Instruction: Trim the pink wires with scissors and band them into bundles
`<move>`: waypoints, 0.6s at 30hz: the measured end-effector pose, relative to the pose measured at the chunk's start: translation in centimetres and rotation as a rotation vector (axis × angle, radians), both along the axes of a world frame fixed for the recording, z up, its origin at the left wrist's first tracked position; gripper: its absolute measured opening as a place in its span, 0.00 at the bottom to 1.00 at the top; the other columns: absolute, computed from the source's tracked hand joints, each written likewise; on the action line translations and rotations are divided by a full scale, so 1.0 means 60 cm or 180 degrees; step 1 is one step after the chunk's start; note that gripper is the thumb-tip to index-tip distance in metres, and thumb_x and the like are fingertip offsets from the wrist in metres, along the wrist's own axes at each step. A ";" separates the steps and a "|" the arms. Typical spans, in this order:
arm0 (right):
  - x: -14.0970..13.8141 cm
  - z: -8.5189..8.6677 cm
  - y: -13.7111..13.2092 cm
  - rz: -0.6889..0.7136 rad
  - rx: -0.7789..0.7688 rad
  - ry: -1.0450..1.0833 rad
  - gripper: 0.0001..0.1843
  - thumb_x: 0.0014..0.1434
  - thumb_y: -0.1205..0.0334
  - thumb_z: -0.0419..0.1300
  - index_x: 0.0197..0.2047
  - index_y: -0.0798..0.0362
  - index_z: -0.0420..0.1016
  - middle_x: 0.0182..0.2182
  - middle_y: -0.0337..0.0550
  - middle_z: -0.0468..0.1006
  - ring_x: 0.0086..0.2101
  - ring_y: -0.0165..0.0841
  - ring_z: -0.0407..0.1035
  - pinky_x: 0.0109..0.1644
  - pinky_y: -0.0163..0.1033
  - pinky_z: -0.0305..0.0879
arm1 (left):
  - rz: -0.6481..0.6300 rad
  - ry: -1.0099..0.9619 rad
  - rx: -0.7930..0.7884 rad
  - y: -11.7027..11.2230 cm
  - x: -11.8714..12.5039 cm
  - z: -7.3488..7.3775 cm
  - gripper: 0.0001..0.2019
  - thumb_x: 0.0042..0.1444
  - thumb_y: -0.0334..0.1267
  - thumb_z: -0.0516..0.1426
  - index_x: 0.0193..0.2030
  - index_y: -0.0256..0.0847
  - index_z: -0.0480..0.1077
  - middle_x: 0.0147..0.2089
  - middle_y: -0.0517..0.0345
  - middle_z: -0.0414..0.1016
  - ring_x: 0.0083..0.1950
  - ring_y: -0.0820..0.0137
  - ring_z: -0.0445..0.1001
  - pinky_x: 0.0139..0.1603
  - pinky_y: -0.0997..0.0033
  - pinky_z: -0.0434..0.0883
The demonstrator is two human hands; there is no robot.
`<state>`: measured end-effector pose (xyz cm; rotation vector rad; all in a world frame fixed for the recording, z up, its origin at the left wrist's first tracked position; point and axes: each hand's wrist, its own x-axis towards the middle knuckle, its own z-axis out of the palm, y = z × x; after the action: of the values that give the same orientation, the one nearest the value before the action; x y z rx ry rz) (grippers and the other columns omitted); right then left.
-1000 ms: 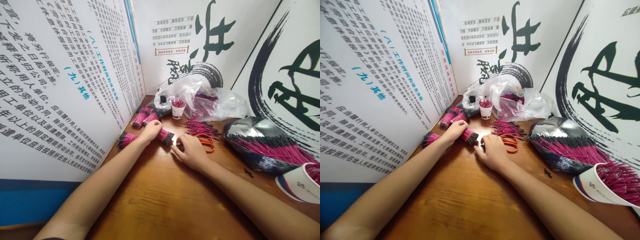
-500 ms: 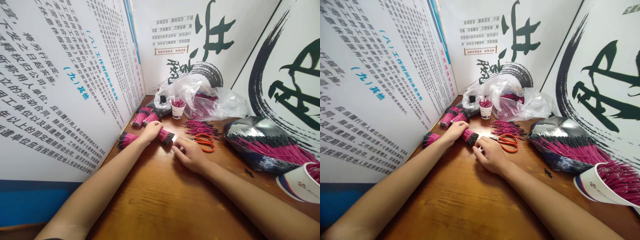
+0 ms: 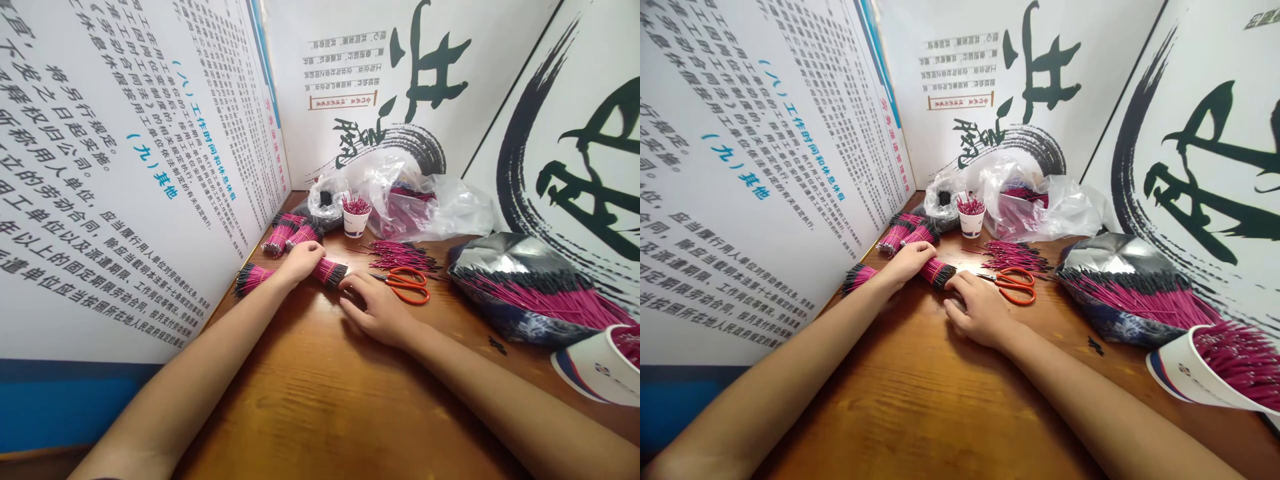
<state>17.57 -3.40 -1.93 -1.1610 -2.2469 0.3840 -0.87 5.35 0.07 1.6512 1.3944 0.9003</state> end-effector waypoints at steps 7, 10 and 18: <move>-0.003 0.002 0.000 0.0035 -0.0023 -0.0055 0.06 0.60 0.64 0.56 0.42 0.53 0.70 0.42 0.47 0.74 0.39 0.37 0.68 0.44 0.40 0.63 | -0.0059 0.0420 0.0362 0.011 -0.010 0.006 0.05 0.51 0.31 0.53 0.31 0.38 0.70 0.28 0.60 0.70 0.29 0.72 0.66 0.33 0.72 0.63; -0.004 0.004 -0.001 0.0048 -0.0014 -0.0092 0.07 0.59 0.65 0.56 0.42 0.53 0.71 0.41 0.47 0.75 0.39 0.37 0.69 0.45 0.41 0.63 | -0.0156 0.0577 0.0611 0.008 -0.005 0.013 0.07 0.51 0.28 0.52 0.32 0.38 0.71 0.33 0.57 0.73 0.37 0.68 0.70 0.43 0.68 0.67; 0.008 0.005 0.003 -0.0238 0.0544 0.0095 0.07 0.57 0.68 0.53 0.32 0.51 0.71 0.35 0.46 0.76 0.39 0.39 0.68 0.45 0.42 0.61 | -0.1756 0.1323 0.1731 -0.040 0.015 0.022 0.12 0.62 0.40 0.52 0.47 0.42 0.72 0.47 0.53 0.73 0.49 0.65 0.73 0.52 0.66 0.69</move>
<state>18.07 -3.22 -1.65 -1.1378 -2.1569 0.1745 0.04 2.96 1.36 2.5861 0.8775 0.6557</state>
